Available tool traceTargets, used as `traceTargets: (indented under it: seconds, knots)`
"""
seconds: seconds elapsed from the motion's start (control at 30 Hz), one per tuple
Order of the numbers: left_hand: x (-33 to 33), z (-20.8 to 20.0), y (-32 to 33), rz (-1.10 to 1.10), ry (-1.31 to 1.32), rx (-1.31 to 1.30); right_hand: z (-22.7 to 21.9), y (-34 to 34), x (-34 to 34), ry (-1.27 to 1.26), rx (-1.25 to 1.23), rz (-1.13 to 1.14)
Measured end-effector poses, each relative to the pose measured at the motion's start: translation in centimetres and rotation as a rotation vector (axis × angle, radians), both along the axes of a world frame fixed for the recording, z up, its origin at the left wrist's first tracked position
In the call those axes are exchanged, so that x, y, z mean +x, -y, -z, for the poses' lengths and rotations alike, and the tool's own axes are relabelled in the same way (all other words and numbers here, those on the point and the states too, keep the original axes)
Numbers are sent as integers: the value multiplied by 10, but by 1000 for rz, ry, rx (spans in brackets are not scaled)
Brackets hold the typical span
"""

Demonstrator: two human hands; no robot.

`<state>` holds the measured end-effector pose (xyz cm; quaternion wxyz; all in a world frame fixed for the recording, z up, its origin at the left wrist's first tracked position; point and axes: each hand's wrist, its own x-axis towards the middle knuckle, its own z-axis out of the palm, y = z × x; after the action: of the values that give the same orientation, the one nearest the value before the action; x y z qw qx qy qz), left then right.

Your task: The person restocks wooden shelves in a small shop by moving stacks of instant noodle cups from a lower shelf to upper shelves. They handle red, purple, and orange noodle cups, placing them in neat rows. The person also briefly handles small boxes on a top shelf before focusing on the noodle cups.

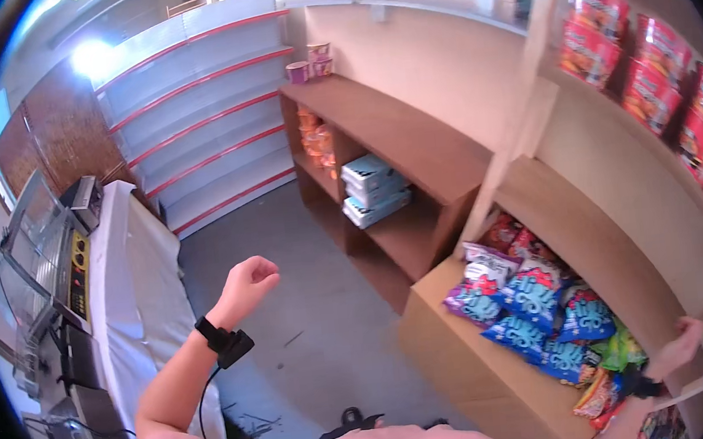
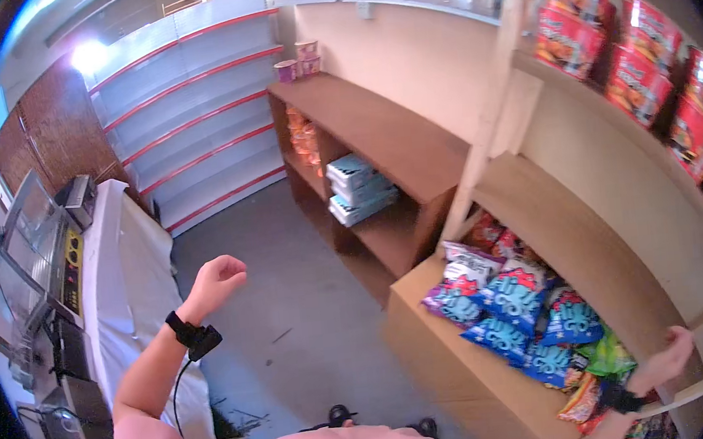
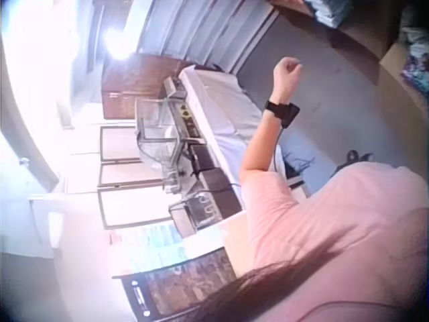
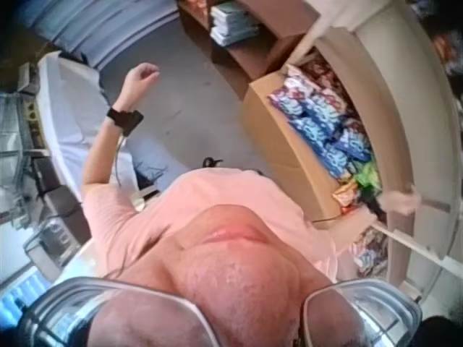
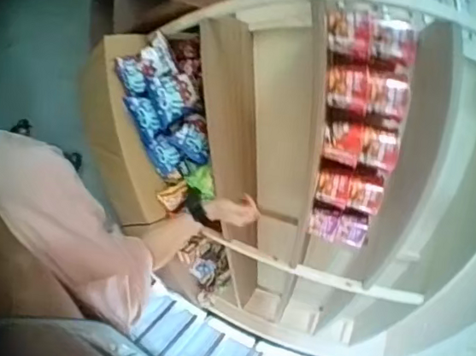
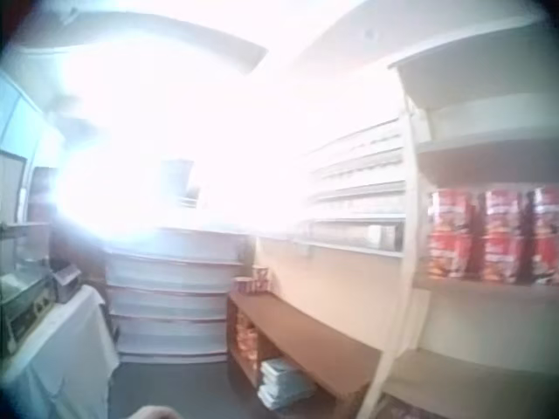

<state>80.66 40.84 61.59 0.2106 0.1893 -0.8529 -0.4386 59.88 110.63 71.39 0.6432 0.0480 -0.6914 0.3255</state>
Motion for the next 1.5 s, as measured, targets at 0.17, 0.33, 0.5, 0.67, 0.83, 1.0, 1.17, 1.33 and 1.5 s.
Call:
traceTargets:
  seconds: [0.17,0.33,0.5,0.67,0.83,1.0,1.17,1.33,1.5]
  knots:
    - [-36,16,82,-122,27,-116,103,213,-20,470,12,-584]
    - [-187,31,142,-289,-238,-21,113,368,-56,559,-18,-860]
    - [-306,58,162,-486,-208,125,138,475,-111,602,-146,-931]
    - [-344,101,280,-456,-23,50,137,568,-174,671,-189,-957]
    - [-380,103,415,-518,92,-5,127,636,-244,743,-192,-883]
    - [-457,58,507,-389,-3,130,134,684,-301,818,-67,-697]
    - [-536,28,639,-233,-98,233,122,727,-333,911,-94,-531]
    - [-642,-36,757,-152,-197,277,81,804,-377,969,-234,-515]
    - [-751,-73,824,-92,-205,363,52,941,-479,1079,-304,-797]
